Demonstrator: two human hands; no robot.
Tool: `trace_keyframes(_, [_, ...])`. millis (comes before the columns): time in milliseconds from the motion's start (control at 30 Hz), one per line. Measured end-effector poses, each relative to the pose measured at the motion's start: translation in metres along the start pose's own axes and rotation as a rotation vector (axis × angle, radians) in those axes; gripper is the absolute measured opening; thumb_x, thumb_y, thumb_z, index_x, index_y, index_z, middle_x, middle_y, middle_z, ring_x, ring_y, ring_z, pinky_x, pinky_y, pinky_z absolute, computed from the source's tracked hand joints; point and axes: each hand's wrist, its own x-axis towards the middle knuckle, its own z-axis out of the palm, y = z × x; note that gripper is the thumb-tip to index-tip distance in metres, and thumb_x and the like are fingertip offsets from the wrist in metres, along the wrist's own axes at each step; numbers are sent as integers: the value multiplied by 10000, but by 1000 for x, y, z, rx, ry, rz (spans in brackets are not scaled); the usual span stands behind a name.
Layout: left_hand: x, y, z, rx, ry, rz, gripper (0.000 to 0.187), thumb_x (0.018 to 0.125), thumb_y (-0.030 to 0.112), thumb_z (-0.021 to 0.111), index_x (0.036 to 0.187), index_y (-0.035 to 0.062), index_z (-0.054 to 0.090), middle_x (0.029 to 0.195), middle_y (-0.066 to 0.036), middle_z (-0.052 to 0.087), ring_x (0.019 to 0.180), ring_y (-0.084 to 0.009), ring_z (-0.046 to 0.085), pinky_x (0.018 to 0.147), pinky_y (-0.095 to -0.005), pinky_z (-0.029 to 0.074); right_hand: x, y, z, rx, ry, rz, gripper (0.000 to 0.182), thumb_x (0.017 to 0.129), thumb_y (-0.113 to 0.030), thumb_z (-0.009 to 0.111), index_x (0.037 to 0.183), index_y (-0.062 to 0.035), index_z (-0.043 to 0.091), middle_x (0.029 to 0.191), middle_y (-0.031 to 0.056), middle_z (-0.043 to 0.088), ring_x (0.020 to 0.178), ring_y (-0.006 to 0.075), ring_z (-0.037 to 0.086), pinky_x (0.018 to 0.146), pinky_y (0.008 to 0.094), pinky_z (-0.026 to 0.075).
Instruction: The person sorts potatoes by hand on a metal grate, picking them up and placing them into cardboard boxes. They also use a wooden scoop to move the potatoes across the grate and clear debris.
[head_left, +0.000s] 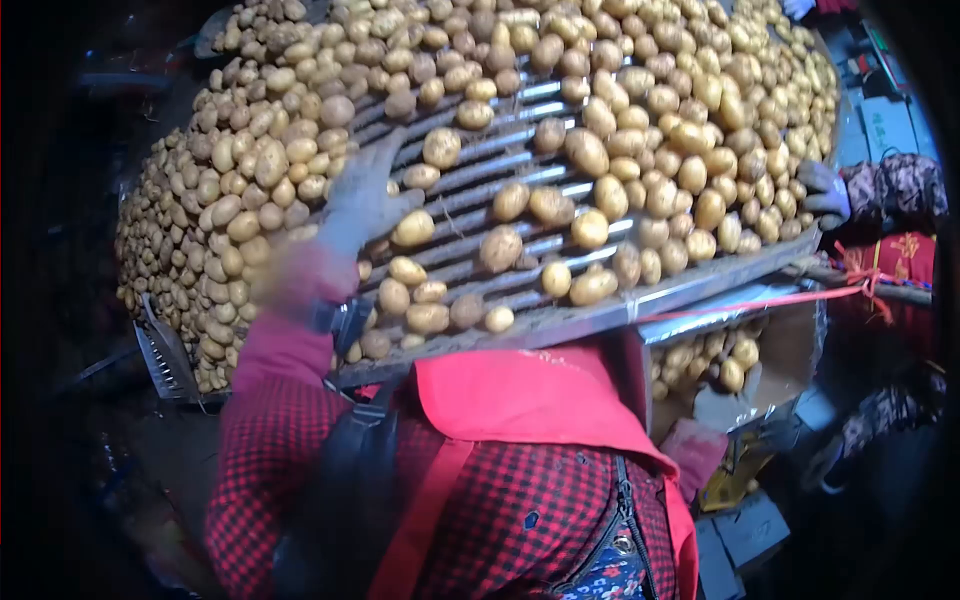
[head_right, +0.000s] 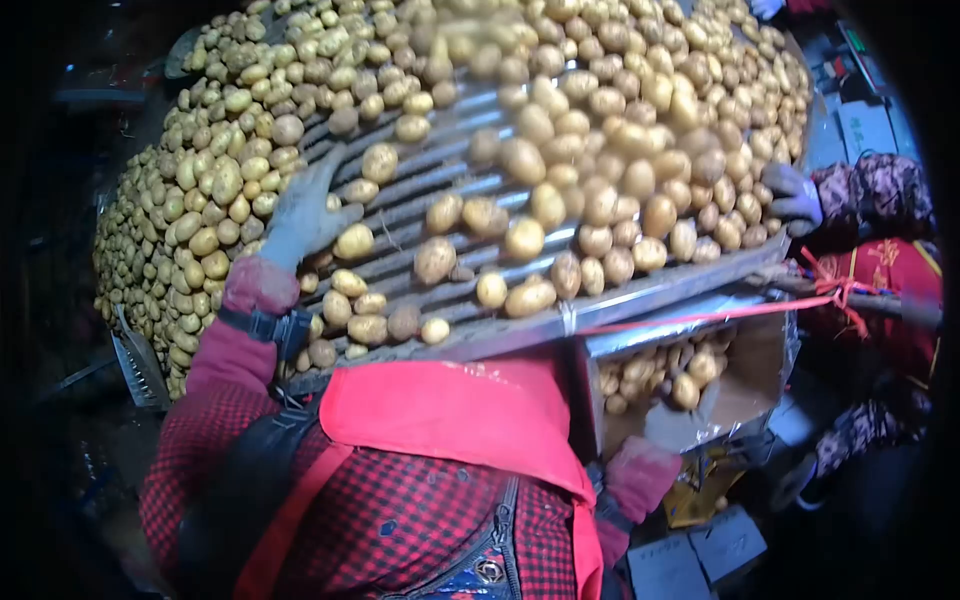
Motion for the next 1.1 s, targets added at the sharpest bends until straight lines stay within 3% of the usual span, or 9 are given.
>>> trace_keyframes(33, [6,-7,14,68,57,56,1040,736,363,842,1617,243,304,1416,-187,552,1329,-406,509,1144,-499,403,31,18,-40,308,-16,273,441,1048,-91,524,1474,-12,439,1386,151,543,1119,258,621,857,346,604])
trace_keyframes(100, [16,12,-1,37,-39,10,1028,749,368,838,1619,289,296,1307,-193,597,1266,-414,556,1067,-517,460,15,42,-13,113,-69,-151,519,1007,16,481,1519,-15,399,1424,165,526,1216,325,608,1027,422,569])
trace_keyframes(367, [70,76,27,-119,48,255,847,883,490,739,1596,257,344,1407,-255,560,1278,-424,576,1052,-486,476,-17,33,-14,-167,-269,-114,642,1021,12,465,1623,-72,259,1551,266,390,1345,382,547,1070,407,502])
trace_keyframes(433, [107,111,56,-353,179,232,858,886,521,730,1546,102,377,1370,-288,579,1253,-462,575,1054,-515,464,-22,21,-3,-72,-158,5,668,1007,36,471,1627,-87,256,1537,268,417,1332,369,564,1056,387,513])
trace_keyframes(567, [113,154,20,-703,55,437,920,896,531,760,1576,60,358,1376,-221,611,1274,-339,597,1049,-435,485,-26,4,8,126,-58,149,545,1081,-209,458,1602,-104,340,1549,200,452,1322,329,553,1097,408,449])
trace_keyframes(633, [69,147,-24,-925,-283,378,794,987,224,708,1632,60,273,1486,-204,543,1321,-255,529,1098,-347,447,-28,-9,30,96,-21,151,531,1089,-270,438,1590,-108,366,1548,187,462,1314,321,552,1101,408,434])
trace_keyframes(700, [40,136,-60,-910,-279,179,734,939,408,771,1523,83,468,1328,-148,638,1119,-197,623,916,-329,550,-29,-15,45,73,13,148,529,1097,-331,418,1577,-111,393,1547,174,472,1306,313,551,1105,407,418])
trace_keyframes(767, [39,75,-33,-1069,-108,303,844,930,404,774,1596,93,360,1414,-201,592,1284,-270,586,1066,-385,485,-26,-17,52,68,-44,54,516,1096,-319,433,1567,-112,407,1535,176,489,1312,310,546,1096,400,427])
trace_keyframes(1100, [-139,-35,-13,-221,-10,250,955,772,421,819,1577,118,404,1542,-235,459,1406,-407,467,1178,-475,372,-39,-18,108,130,-140,43,509,1100,-355,433,1548,-115,449,1495,171,540,1239,294,586,1060,407,428])
